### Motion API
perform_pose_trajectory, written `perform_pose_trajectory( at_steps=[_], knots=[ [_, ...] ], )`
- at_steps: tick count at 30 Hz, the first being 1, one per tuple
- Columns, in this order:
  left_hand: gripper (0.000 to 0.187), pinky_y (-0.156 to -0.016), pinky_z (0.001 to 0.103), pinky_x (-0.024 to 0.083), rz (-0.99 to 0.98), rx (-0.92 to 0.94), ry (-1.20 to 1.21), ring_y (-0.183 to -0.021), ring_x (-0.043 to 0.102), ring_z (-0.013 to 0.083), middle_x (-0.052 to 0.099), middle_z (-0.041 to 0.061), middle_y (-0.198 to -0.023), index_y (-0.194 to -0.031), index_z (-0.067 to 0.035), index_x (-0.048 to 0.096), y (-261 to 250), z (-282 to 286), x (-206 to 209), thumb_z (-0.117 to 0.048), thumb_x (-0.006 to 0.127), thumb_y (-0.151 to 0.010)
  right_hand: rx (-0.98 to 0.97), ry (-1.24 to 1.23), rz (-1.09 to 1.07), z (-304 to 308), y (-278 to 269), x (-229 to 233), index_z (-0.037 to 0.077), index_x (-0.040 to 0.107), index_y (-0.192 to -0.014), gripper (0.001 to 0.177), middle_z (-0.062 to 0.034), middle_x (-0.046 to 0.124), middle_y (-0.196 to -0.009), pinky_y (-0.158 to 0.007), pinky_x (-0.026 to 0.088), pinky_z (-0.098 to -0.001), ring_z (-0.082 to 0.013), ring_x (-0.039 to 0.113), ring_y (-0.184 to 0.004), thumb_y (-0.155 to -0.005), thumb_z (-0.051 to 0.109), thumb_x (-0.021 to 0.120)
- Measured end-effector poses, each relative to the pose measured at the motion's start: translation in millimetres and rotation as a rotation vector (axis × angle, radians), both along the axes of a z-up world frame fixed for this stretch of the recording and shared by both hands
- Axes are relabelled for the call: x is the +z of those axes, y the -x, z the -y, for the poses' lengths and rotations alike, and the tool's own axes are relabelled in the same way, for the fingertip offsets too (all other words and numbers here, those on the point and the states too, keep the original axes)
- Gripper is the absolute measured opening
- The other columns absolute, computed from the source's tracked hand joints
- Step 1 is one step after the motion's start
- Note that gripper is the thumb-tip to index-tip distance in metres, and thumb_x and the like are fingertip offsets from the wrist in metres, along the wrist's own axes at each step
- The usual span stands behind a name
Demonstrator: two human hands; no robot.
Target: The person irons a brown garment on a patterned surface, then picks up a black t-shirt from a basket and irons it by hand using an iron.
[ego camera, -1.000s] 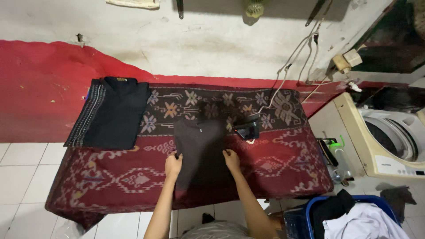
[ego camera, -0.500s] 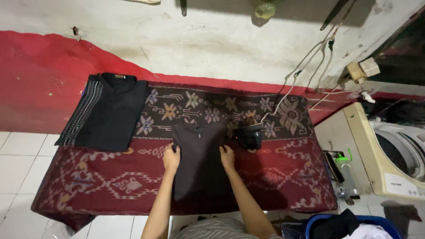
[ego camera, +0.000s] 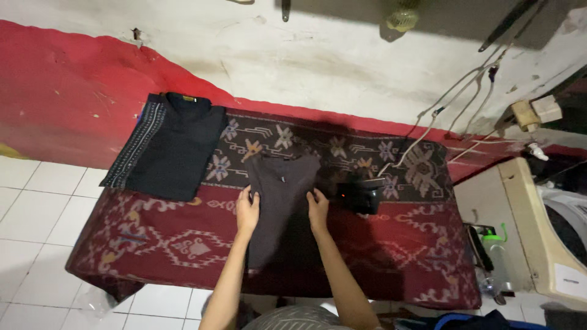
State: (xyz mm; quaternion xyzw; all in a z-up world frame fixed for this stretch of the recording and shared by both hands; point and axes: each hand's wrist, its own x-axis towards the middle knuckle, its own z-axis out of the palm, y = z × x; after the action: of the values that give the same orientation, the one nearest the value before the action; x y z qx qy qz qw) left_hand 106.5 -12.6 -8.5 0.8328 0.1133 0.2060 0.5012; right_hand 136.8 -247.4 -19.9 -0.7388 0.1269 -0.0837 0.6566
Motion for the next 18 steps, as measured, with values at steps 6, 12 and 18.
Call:
perform_pose_trajectory(
  at_steps=[6,12,18],
  knots=[
    [0.036,-0.090,0.041,0.051,0.034,-0.025,0.128,-0.100,0.065,0.0327,0.067,0.018,-0.117,-0.132,-0.002,0.061,-11,-53,15,-0.018,0.061,-0.099,-0.058,-0.039,0.053,-46,-13,9,-0.006,0.063,-0.132,0.048,-0.0168,0.073,-0.120,-0.097,0.051,-0.0344,-0.0245,0.067,-0.111,-0.094,0.022,0.071],
    [0.037,-0.093,0.041,0.050,0.175,-0.011,-0.003,-0.107,0.062,0.0339,0.066,0.020,-0.121,-0.133,0.000,0.059,-41,-135,13,-0.020,0.062,-0.102,-0.066,-0.172,-0.024,-130,-23,26,-0.004,0.062,-0.135,0.050,-0.0190,0.070,-0.128,-0.099,0.050,-0.0381,-0.0283,0.065,-0.116,-0.095,0.025,0.069],
    [0.037,-0.093,0.041,0.051,-0.065,-0.013,0.113,-0.102,0.064,0.0330,0.067,0.018,-0.115,-0.135,-0.005,0.062,-47,-233,41,-0.022,0.057,-0.102,-0.078,-0.133,-0.080,-234,-24,35,-0.001,0.057,-0.139,0.047,-0.0098,0.063,-0.131,-0.101,0.047,-0.0336,-0.0191,0.060,-0.120,-0.099,0.021,0.069]
  ],
)
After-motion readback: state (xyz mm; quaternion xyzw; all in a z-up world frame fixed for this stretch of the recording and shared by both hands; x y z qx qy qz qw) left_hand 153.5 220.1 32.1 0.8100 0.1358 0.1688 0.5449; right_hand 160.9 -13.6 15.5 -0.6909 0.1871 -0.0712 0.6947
